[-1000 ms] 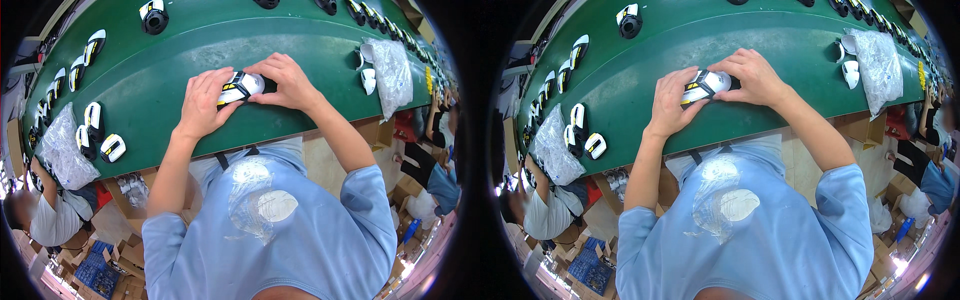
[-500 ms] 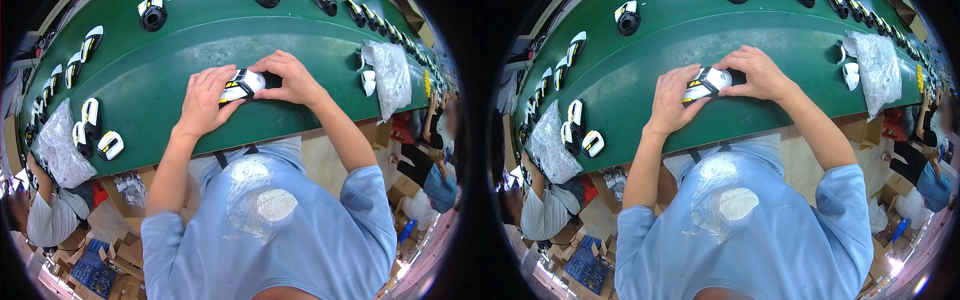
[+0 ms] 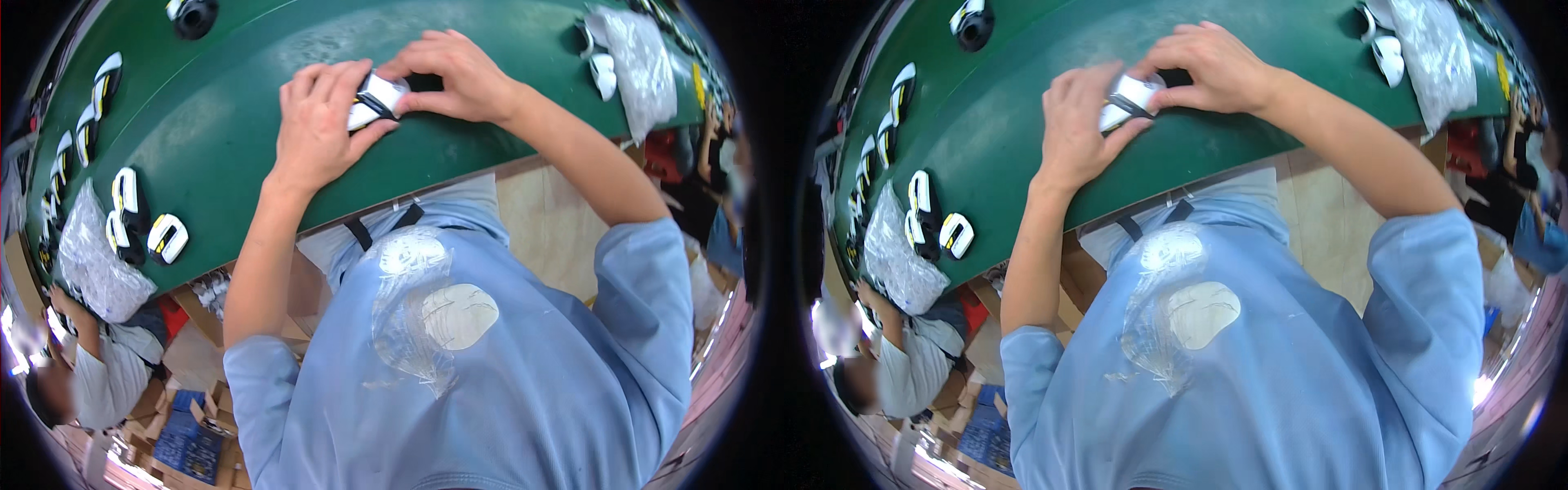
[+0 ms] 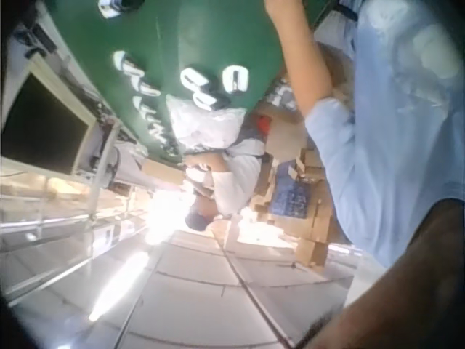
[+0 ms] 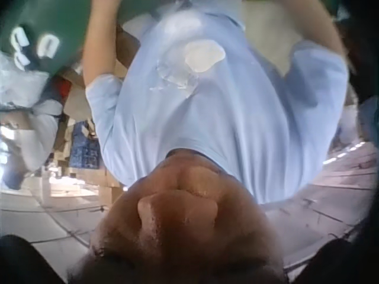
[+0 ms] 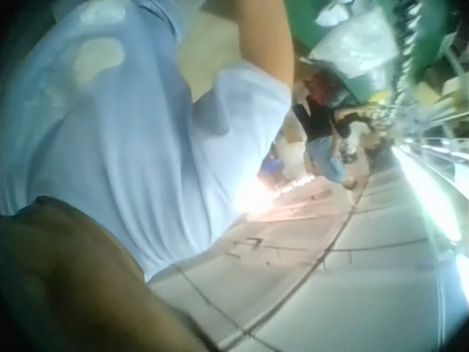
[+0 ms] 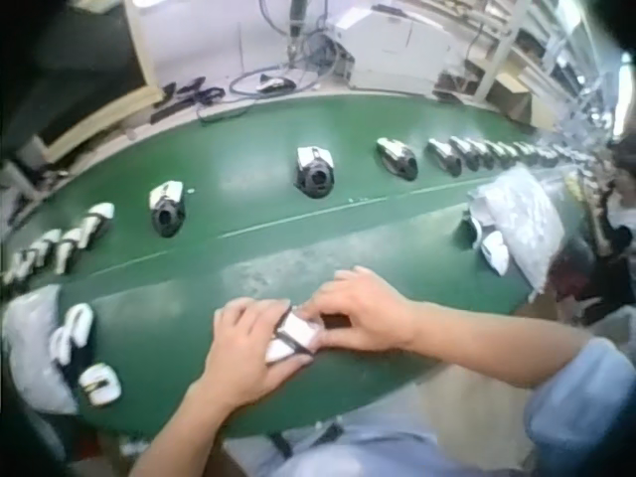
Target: The person assembles computer mice by hand, picking up a base and a white plastic shell, then pressing the pieces together. They repeat this process for each mouse, occasionally reaching into a plastic bag for more shells and placing the finished mice back onto the conveyor belt.
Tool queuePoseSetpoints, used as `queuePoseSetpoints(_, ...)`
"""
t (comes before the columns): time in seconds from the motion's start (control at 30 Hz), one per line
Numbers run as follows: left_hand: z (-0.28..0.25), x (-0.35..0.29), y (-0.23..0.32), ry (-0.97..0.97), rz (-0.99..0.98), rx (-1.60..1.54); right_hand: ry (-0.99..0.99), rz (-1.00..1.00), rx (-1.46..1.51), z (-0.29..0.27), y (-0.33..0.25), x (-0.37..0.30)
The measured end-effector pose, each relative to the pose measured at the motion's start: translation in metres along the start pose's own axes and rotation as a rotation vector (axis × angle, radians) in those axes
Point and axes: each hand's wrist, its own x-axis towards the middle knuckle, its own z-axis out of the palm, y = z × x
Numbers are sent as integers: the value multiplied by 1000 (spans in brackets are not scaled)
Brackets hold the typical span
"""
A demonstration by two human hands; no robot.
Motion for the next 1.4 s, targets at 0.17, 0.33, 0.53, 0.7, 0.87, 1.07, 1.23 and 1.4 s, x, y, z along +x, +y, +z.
queuePoseSetpoints(0.17, 8, 7, 0, 63, -17, 54, 98, -28, -108, 15, 2, -10)
queuePoseSetpoints(0.33, 10, 5, -1, 86, -15, 70, -115, 52, 123, -12, -4, 15)
queuePoseSetpoints(0.53, 9, 5, 1, 111, -21, 68, 750, -127, 1040, 44, -66, 48)
queuePoseSetpoints(0.7, 11, 8, 3, 98, -48, 67, 688, -64, 1279, -2, -88, 29)
queuePoseSetpoints(0.87, 7, 4, 1, 117, -46, 66, 828, -205, 1271, -15, -98, 31)
queuePoseSetpoints(1.07, 17, 6, 1, 148, -52, 55, 697, -25, 1131, 3, -97, 39)
queuePoseSetpoints(1.23, 9, 3, 3, 113, -57, 77, 550, -305, 1540, -60, -111, 22)
queuePoseSetpoints(1.4, 25, -5, -19, 20, -76, 120, 372, 115, 867, 37, -70, 45)
